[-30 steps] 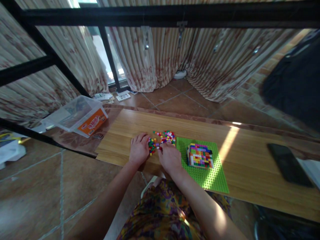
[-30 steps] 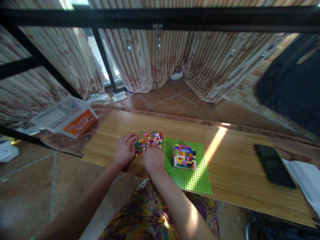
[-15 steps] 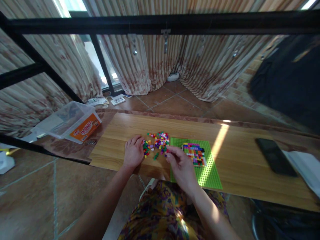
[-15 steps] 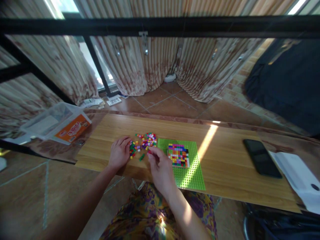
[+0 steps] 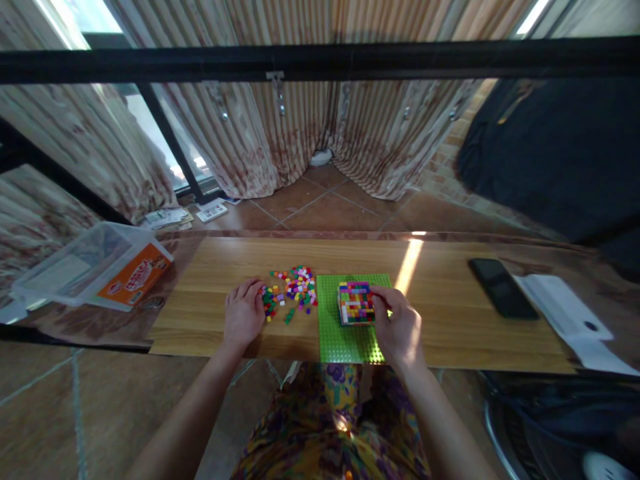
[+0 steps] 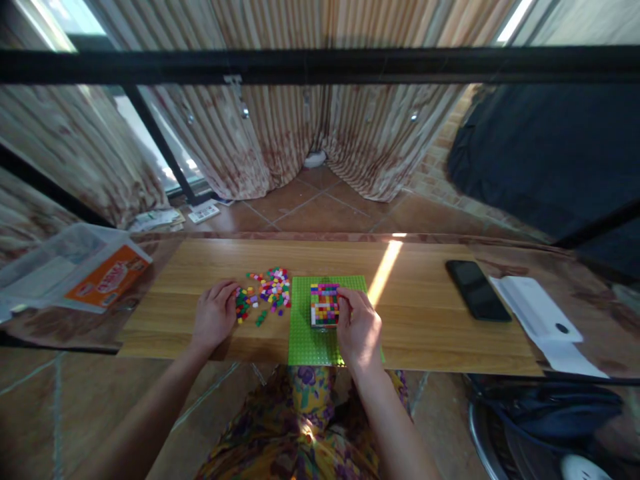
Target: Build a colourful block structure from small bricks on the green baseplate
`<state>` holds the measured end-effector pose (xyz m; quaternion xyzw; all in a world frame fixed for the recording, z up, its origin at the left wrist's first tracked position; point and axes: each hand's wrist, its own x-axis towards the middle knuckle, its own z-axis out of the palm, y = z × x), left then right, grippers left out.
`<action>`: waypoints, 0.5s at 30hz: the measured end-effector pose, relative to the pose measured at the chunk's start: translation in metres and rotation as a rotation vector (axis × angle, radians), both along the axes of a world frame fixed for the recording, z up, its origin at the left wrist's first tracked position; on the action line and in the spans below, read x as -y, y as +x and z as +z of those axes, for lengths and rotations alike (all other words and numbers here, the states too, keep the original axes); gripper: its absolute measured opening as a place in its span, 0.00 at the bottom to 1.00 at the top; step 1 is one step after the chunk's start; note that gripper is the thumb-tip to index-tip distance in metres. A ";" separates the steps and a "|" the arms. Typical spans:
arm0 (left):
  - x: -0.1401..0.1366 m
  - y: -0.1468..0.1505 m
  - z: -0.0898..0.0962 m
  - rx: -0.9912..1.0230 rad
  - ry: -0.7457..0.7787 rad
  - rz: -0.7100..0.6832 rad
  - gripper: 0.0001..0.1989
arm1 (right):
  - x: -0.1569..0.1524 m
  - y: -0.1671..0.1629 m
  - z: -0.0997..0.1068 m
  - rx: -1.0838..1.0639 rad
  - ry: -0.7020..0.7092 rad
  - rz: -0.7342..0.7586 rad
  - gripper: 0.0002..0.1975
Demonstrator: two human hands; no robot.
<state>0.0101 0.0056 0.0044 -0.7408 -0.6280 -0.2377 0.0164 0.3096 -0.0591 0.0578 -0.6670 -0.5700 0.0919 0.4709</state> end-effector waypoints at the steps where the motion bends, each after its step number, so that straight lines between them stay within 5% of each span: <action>1: 0.000 0.000 0.000 -0.003 0.002 -0.002 0.16 | -0.001 -0.002 -0.001 0.010 -0.007 0.009 0.12; 15: -0.001 0.000 0.000 0.013 0.003 -0.016 0.16 | -0.007 -0.020 0.001 0.161 -0.081 0.014 0.13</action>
